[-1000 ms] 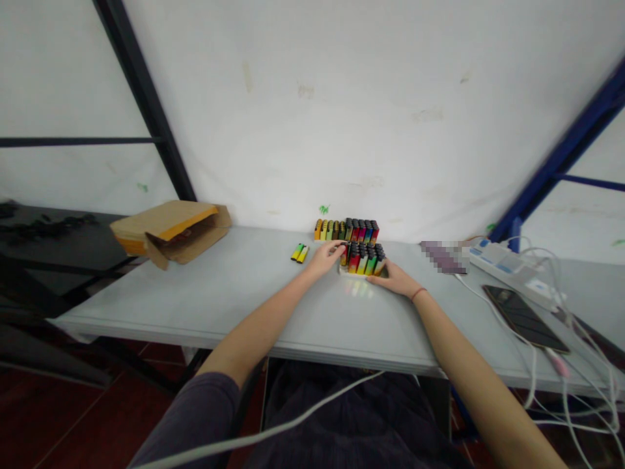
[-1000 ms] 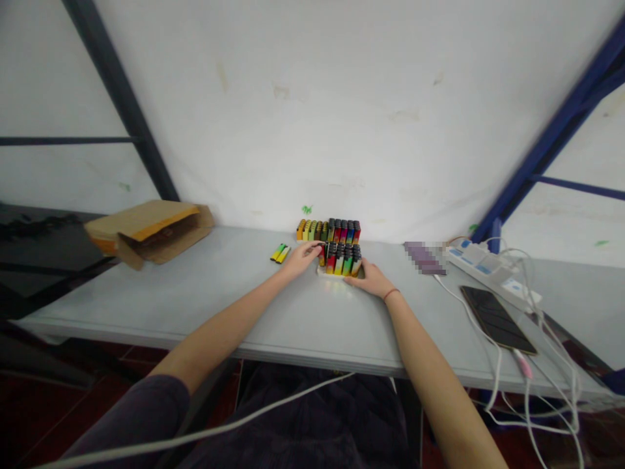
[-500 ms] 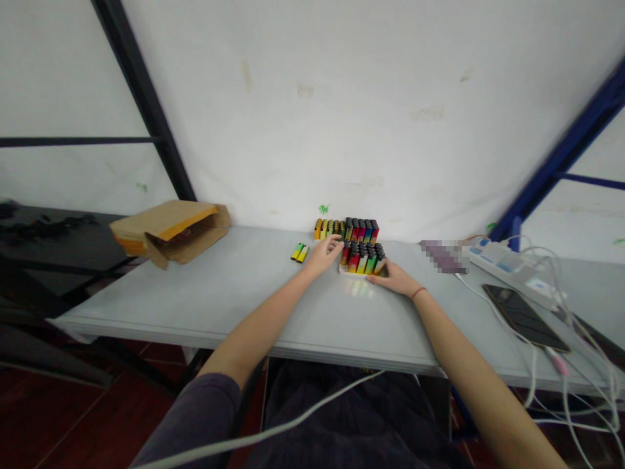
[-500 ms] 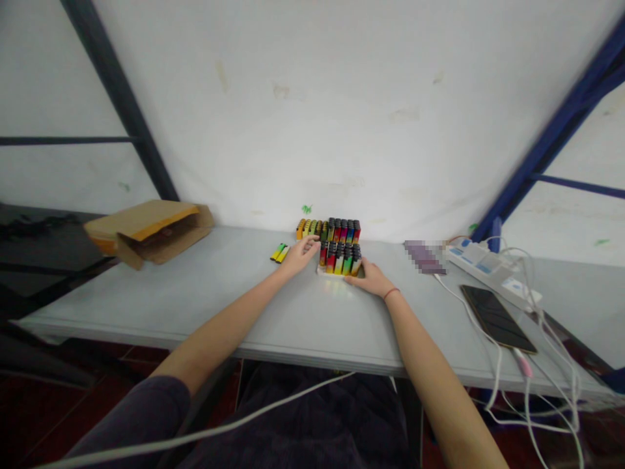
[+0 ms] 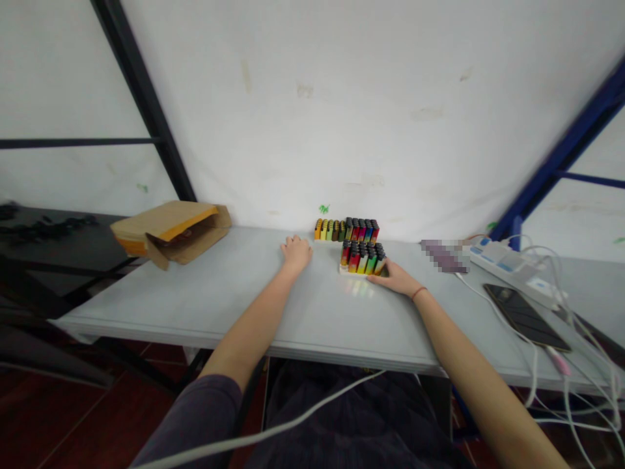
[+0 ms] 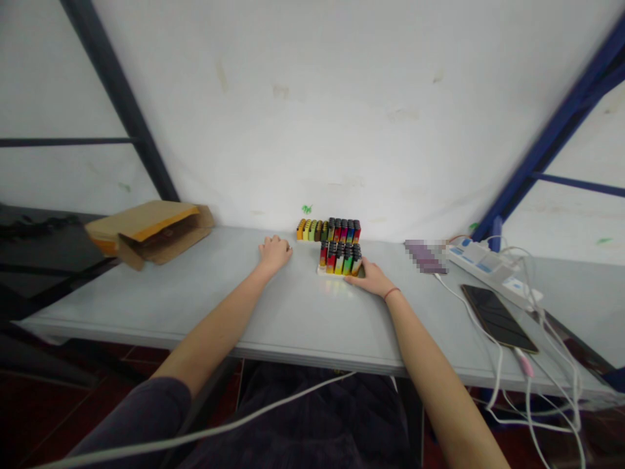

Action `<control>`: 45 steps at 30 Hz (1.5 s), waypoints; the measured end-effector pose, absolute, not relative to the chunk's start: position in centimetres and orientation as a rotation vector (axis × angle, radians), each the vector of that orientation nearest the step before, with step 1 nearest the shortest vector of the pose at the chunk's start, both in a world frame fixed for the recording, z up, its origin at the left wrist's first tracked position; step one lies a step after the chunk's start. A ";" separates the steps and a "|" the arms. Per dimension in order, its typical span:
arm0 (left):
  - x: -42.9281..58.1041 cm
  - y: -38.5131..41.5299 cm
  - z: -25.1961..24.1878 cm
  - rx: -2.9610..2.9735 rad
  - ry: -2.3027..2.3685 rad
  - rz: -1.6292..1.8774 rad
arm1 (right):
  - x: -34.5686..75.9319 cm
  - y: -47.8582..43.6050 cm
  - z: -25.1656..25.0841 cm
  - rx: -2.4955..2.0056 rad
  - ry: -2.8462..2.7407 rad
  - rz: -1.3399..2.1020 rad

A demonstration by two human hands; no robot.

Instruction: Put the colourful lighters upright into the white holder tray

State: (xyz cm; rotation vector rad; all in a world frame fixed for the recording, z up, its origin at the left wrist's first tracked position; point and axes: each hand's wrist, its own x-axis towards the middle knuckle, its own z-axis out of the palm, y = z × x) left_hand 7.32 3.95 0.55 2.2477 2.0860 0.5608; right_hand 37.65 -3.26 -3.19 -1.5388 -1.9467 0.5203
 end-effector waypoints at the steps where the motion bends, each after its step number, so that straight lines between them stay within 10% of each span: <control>1: 7.4 3.9 0.6 2.250 2.064 0.548 | 37.6 -3.3 -3.2 -1.537 -1.946 0.518; 45: 10.8 3.1 1.0 0.867 0.880 0.848 | 37.5 -3.4 -3.0 -1.551 -1.953 0.504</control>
